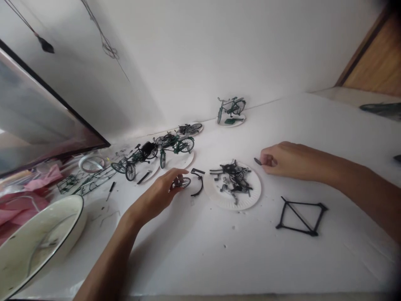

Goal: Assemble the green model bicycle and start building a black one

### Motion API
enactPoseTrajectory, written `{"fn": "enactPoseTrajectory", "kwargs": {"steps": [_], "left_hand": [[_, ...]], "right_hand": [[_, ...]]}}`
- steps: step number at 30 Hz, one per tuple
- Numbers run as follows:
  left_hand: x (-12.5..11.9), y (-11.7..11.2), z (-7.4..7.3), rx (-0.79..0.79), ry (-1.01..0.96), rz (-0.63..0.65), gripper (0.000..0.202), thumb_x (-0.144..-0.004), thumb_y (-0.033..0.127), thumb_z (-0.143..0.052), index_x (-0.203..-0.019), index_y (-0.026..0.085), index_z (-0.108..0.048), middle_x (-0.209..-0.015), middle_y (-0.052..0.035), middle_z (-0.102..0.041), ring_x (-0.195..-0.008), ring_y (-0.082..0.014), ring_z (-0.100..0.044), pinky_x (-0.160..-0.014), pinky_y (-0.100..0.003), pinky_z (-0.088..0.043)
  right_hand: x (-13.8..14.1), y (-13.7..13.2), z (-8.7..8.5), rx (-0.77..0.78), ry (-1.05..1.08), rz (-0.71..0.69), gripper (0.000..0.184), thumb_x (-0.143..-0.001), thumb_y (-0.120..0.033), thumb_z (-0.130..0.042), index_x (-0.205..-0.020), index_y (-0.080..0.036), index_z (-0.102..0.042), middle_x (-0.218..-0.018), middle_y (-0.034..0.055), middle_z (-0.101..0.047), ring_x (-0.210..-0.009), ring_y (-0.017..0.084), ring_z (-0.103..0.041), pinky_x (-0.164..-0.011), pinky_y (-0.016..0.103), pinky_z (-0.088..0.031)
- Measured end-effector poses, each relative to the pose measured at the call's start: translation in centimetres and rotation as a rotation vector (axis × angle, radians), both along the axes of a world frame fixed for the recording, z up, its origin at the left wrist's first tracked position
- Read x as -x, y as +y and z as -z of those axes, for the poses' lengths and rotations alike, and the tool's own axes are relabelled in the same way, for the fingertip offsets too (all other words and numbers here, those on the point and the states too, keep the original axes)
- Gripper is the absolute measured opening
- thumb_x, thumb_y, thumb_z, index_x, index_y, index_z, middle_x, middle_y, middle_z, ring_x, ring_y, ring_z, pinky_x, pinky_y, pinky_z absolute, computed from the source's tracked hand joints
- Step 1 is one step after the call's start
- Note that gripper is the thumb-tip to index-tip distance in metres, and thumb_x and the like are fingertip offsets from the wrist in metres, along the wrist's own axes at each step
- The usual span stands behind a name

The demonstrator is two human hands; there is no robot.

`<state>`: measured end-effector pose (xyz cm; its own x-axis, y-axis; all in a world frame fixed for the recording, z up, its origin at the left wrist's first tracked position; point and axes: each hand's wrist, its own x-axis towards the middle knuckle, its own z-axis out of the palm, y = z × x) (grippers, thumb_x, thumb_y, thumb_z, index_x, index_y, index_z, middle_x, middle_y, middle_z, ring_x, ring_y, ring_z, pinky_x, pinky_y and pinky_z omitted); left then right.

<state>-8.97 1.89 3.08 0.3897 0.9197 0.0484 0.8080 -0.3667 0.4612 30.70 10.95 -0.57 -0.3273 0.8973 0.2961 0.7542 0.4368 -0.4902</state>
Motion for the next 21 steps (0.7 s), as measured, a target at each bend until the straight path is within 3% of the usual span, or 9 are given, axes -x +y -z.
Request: {"fn": "enactPoseTrajectory", "kwargs": {"steps": [1, 3, 5, 10, 14, 16, 19, 21], "left_hand": [[-0.2, 0.0, 0.0, -0.021, -0.022, -0.031, 0.034, -0.098, 0.022, -0.056, -0.132, 0.027, -0.053, -0.111, -0.006, -0.067, -0.095, -0.0202, -0.065, -0.084, -0.035, -0.053], [-0.6, -0.1, -0.1, -0.082, -0.061, -0.086, 0.028, -0.098, 0.025, -0.059, -0.126, 0.026, -0.058, -0.105, -0.005, -0.069, -0.094, -0.02, -0.066, -0.084, -0.035, -0.052], [-1.1, -0.3, -0.1, -0.15, -0.096, -0.111, 0.021, -0.097, 0.029, -0.061, -0.118, 0.025, -0.063, -0.1, -0.0036, -0.07, -0.089, -0.0189, -0.065, -0.08, -0.032, -0.051], [-3.2, -1.4, 0.2, -0.177, -0.211, -0.081, 0.015, -0.096, 0.035, -0.065, -0.104, 0.022, -0.067, -0.089, -0.0013, -0.069, -0.078, -0.0144, -0.061, -0.064, -0.024, -0.045], [-5.3, -2.5, 1.0, -0.006, -0.371, -0.012, 0.017, -0.095, 0.036, -0.067, -0.102, 0.021, -0.066, -0.09, -0.0002, -0.069, -0.081, -0.0127, -0.061, -0.072, -0.023, -0.047], [-5.9, -2.9, 1.4, 0.106, -0.436, 0.006, 0.018, -0.095, 0.037, -0.066, -0.101, 0.02, -0.065, -0.089, 0.0002, -0.068, -0.08, -0.0124, -0.059, -0.073, -0.024, -0.047], [-6.2, -3.2, 1.8, 0.201, -0.453, 0.025, 0.02, -0.096, 0.039, -0.064, -0.102, 0.02, -0.065, -0.09, -0.0009, -0.067, -0.081, -0.013, -0.057, -0.072, -0.025, -0.045], [-6.1, -3.2, 1.8, 0.219, -0.447, 0.053, 0.021, -0.096, 0.039, -0.064, -0.103, 0.019, -0.066, -0.09, -0.0014, -0.066, -0.082, -0.0133, -0.057, -0.072, -0.026, -0.044]], "right_hand": [[0.1, -0.1, -0.5, 0.08, -0.084, -0.034, 0.01, -0.066, -0.014, -0.071, -0.071, -0.021, -0.064, -0.061, 0.0003, -0.064, -0.047, 0.012, -0.051, -0.047, 0.029, -0.032], [0.3, -0.5, -1.6, 0.185, -0.18, -0.065, 0.025, -0.073, -0.018, -0.066, -0.098, -0.023, -0.067, -0.077, 0.0021, -0.07, -0.059, 0.016, -0.06, -0.054, 0.029, -0.04], [0.6, -1.0, -2.7, 0.169, -0.161, -0.057, 0.038, -0.08, -0.023, -0.062, -0.118, -0.024, -0.062, -0.085, 0.0036, -0.07, -0.068, 0.017, -0.063, -0.062, 0.03, -0.044], [2.8, -2.9, -4.3, 0.083, 0.008, -0.066, 0.04, -0.092, -0.034, -0.056, -0.131, -0.026, -0.06, -0.092, 0.0041, -0.07, -0.072, 0.017, -0.064, -0.069, 0.033, -0.049], [5.6, -5.1, -4.4, 0.24, 0.313, -0.242, 0.051, -0.096, -0.038, -0.055, -0.147, -0.032, -0.049, -0.103, 0.0024, -0.075, -0.088, 0.018, -0.069, -0.082, 0.035, -0.054], [6.9, -6.3, -4.4, 0.339, 0.392, -0.286, 0.046, -0.097, -0.039, -0.055, -0.142, -0.029, -0.054, -0.103, 0.0024, -0.077, -0.084, 0.018, -0.07, -0.081, 0.035, -0.055], [8.1, -7.6, -4.5, 0.468, 0.393, -0.327, 0.028, -0.092, -0.043, -0.064, -0.111, -0.024, -0.071, -0.103, 0.0034, -0.078, -0.09, 0.02, -0.072, -0.079, 0.033, -0.054], [8.5, -8.0, -4.4, 0.529, 0.353, -0.363, 0.025, -0.091, -0.044, -0.066, -0.101, -0.024, -0.075, -0.1, 0.0027, -0.079, -0.089, 0.02, -0.072, -0.074, 0.032, -0.053]]}}
